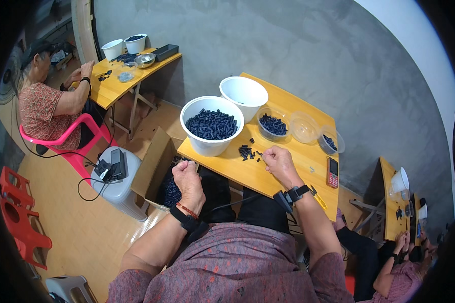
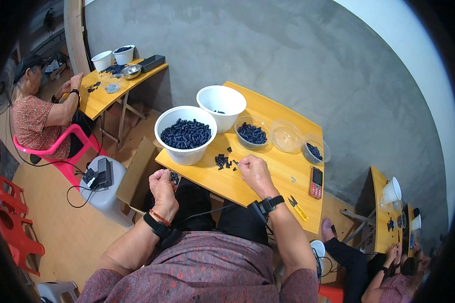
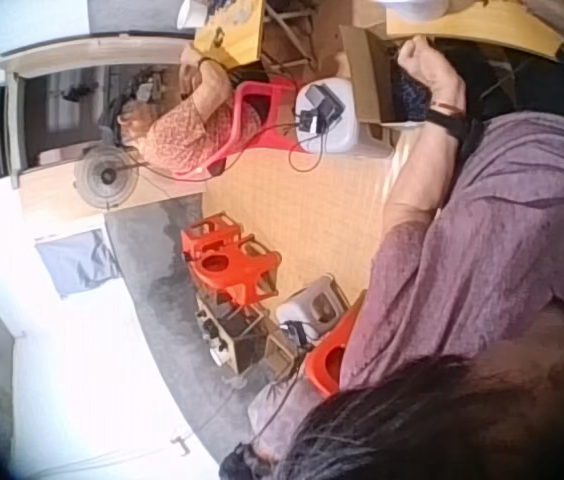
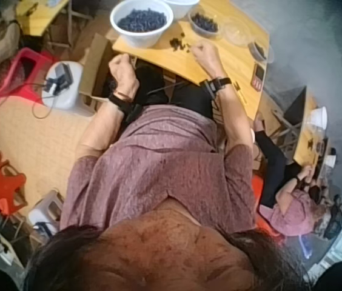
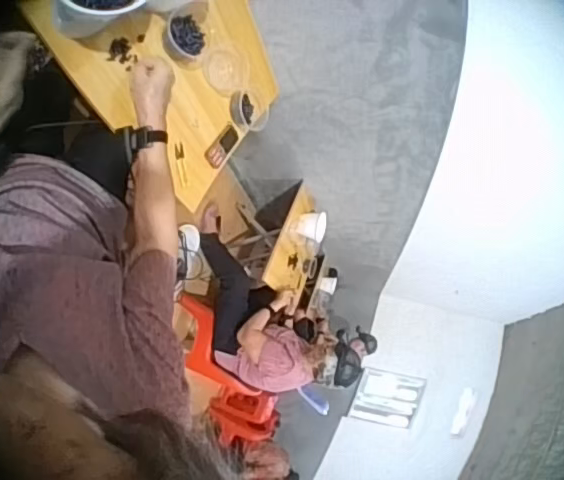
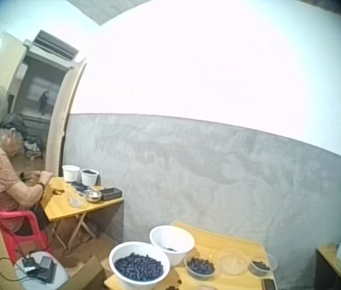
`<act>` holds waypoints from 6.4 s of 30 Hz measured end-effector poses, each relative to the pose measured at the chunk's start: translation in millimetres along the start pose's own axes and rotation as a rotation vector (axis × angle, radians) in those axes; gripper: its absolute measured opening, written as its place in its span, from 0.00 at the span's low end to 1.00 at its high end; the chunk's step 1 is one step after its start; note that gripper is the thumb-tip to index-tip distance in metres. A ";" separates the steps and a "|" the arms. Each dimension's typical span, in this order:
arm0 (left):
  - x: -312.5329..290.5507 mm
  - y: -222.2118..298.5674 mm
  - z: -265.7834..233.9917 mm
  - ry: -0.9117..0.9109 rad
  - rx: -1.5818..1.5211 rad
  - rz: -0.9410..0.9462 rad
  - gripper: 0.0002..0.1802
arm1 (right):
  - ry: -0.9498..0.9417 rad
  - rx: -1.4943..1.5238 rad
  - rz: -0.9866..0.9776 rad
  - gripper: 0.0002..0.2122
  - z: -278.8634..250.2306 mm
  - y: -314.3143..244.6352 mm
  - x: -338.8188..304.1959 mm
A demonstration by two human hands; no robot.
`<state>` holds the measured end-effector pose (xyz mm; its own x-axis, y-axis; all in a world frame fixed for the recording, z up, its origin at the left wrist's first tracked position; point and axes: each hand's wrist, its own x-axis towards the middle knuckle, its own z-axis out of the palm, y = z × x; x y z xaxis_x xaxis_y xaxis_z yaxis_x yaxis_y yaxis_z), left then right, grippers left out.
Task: The person picks up a black plastic component and a small metal pin, inserts the pin into the component, and places the assembled piece on the table, repeating the process several times.
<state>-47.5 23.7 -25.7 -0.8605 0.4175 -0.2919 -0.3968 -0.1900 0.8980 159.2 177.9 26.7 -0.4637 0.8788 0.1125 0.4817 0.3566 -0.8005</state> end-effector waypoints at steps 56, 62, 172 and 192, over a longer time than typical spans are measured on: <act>-59.1 -9.2 3.2 -1.051 -0.010 -0.273 0.04 | -0.059 -0.162 -0.537 0.04 -14.6 -51.6 -85.3; -60.0 -8.5 4.1 -1.054 0.049 -0.224 0.04 | -0.231 -0.261 -0.601 0.06 -9.2 -58.4 -86.2; -68.4 -6.3 4.6 -0.923 0.116 -0.075 0.03 | -0.050 0.557 -0.209 0.06 36.4 -30.6 -91.1; -51.3 -3.2 1.7 -0.994 -0.022 -0.423 0.06 | -0.214 0.300 -0.178 0.14 15.2 -47.8 -93.4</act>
<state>-1.6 4.4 -13.1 -0.0119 0.9854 -0.1701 -0.6147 0.1269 0.7785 168.2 73.9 45.4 -0.6795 0.7149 0.1651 0.1564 0.3609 -0.9194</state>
